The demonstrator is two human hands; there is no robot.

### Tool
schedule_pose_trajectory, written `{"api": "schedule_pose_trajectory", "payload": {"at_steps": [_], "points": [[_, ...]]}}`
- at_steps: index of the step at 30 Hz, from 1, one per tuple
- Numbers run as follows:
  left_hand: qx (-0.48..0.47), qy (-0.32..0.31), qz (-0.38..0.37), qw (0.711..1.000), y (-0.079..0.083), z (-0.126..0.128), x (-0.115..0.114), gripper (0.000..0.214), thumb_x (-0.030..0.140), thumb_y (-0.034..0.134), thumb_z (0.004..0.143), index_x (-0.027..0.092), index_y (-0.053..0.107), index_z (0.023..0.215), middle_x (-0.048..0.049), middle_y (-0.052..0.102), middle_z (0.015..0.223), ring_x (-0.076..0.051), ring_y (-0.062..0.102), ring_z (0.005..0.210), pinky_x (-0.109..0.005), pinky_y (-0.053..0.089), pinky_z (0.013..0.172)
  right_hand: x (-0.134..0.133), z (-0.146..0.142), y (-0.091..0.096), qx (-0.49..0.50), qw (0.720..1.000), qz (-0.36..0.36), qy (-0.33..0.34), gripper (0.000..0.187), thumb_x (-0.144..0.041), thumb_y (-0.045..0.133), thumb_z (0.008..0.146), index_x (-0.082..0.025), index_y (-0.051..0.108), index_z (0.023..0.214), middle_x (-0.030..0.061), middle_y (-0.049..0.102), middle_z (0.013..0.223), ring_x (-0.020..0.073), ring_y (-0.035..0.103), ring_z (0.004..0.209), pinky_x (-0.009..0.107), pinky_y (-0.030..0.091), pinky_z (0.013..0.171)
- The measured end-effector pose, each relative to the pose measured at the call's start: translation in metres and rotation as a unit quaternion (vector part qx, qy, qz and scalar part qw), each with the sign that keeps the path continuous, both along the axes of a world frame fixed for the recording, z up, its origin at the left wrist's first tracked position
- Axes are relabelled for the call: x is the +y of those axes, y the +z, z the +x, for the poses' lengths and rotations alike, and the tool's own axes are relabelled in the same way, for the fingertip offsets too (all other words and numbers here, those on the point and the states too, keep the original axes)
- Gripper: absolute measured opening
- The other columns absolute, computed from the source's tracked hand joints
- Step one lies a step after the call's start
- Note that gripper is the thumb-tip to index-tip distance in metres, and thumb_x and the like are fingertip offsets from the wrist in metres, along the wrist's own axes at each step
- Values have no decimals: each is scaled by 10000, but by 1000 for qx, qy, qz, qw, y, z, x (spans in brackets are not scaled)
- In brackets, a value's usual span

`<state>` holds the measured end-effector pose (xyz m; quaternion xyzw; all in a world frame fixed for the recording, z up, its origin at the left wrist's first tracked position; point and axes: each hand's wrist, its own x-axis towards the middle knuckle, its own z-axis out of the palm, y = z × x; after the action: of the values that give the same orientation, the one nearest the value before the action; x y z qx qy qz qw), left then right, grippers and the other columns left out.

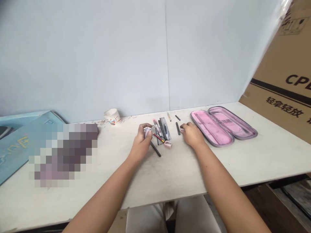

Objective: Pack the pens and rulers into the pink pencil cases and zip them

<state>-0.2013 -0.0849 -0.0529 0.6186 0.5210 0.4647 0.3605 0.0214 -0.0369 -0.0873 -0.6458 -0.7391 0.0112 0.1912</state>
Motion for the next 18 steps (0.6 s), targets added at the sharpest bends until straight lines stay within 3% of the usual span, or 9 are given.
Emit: {"api": "schedule_pose_trajectory", "payload": {"at_steps": [4,8,10,12,14,16,18], "points": [[71,-16,39,997,1,5,-7,293,349,425,840,227,443,1106,47,474,628,-122,428,552,-226,303,581,-2,1,0,5,1000,9,-22,266,-264,433,837,-175,591,1033,119,603,969,226,586,872,319,403,745],[89,-36,48,994,-2,6,-9,273,381,417,846,211,486,1048,11,549,703,-152,491,637,-245,331,620,-8,-9,11,200,977,76,-1,250,-314,464,822,-158,548,998,95,627,893,212,601,816,351,444,753],[91,-46,61,993,-3,5,-9,236,391,414,846,207,518,951,0,559,718,-162,500,667,-251,341,639,-14,-23,18,366,925,83,60,257,-357,494,808,-182,514,995,67,630,892,184,615,789,349,478,747],[92,-62,74,991,-4,5,-9,224,392,401,852,204,522,866,-6,559,723,-164,501,679,-252,348,647,-22,-39,25,511,846,75,129,268,-382,532,790,-209,483,989,47,633,926,163,623,837,347,496,776],[96,-81,85,988,-4,6,-10,226,387,391,859,203,512,813,-6,553,716,-159,497,674,-248,349,640,-31,-54,31,593,784,67,171,263,-377,564,775,-229,475,973,32,645,948,154,619,896,355,493,820],[99,-93,89,987,-5,8,-11,227,381,390,861,203,503,779,-2,549,702,-153,493,660,-242,345,623,-38,-66,35,626,756,46,186,247,-367,580,769,-234,492,958,25,667,933,152,625,895,360,492,829],[99,-99,86,986,-5,10,-12,225,378,392,863,203,499,770,3,547,691,-150,493,652,-237,338,609,-44,-71,36,627,755,8,192,233,-365,579,770,-229,519,949,28,686,898,158,638,862,359,500,806]]}}
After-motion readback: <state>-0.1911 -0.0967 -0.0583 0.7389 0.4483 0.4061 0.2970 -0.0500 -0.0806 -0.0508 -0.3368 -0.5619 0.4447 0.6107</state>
